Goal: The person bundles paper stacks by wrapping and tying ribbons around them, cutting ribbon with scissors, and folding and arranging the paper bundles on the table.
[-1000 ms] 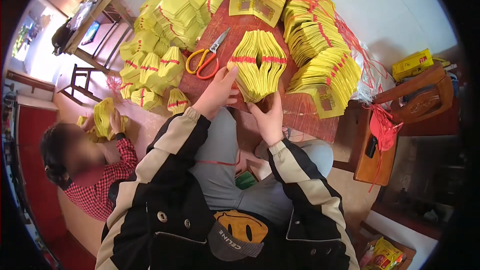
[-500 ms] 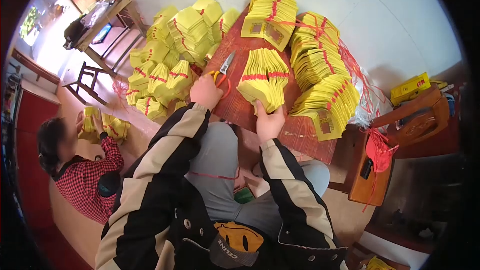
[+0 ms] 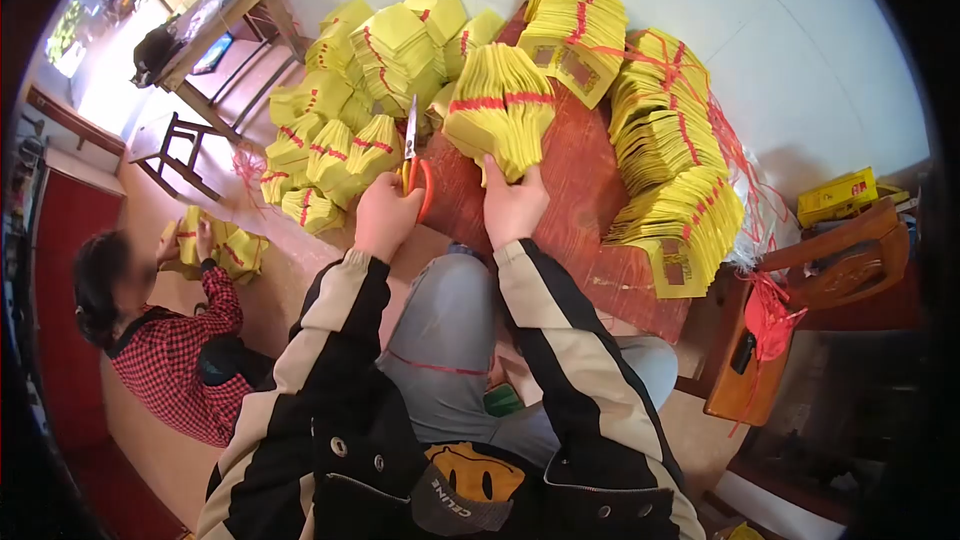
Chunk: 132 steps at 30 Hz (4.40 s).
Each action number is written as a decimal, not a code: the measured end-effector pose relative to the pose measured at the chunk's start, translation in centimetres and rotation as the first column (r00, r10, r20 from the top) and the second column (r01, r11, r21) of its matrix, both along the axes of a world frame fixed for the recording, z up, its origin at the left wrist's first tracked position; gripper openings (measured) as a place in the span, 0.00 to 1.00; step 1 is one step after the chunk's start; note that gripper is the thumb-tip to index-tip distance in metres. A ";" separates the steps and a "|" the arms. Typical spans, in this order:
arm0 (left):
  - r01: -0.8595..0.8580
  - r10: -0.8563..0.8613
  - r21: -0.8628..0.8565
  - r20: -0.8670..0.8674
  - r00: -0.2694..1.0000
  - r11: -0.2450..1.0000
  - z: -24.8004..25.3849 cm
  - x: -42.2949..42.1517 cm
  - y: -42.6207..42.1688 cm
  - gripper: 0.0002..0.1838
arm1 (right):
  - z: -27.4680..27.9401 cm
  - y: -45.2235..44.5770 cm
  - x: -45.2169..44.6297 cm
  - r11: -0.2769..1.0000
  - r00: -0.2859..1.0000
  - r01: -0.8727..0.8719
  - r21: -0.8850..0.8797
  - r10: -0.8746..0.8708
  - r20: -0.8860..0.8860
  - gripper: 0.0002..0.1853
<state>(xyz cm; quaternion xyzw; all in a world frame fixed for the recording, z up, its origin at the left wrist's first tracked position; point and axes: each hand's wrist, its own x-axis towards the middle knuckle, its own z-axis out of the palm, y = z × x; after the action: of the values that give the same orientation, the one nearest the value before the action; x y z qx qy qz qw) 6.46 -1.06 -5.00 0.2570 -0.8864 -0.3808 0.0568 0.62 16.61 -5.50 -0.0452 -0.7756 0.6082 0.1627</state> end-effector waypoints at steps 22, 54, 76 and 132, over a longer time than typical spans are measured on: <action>0.365 -0.344 0.053 -0.233 0.910 0.929 10.3 3.3 10.1 0.23 | -0.3 8.2 8.7 0.902 0.897 -0.417 -0.113 0.429 0.110 0.35; 0.872 -0.810 -0.152 -0.470 0.350 0.465 4.1 -3.1 19.2 0.23 | 4.5 27.1 6.8 0.431 0.979 0.183 0.883 0.007 -0.206 0.21; 0.147 -0.158 0.967 -0.182 0.970 -0.208 1.5 -3.2 19.8 0.22 | 10.5 22.5 1.4 0.872 0.844 -0.488 0.047 0.457 0.279 0.15; 0.222 0.070 0.974 -0.218 0.973 -0.043 0.6 -4.7 20.9 0.18 | 6.3 18.9 2.1 0.911 0.903 -0.315 -0.264 0.374 0.212 0.19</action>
<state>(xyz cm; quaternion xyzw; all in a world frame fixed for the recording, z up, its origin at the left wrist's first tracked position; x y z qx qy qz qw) 1.73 19.84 -4.38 0.1291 -0.3408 -0.9280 -0.0775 2.77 35.53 0.80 -0.0032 -0.7122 0.6997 -0.0565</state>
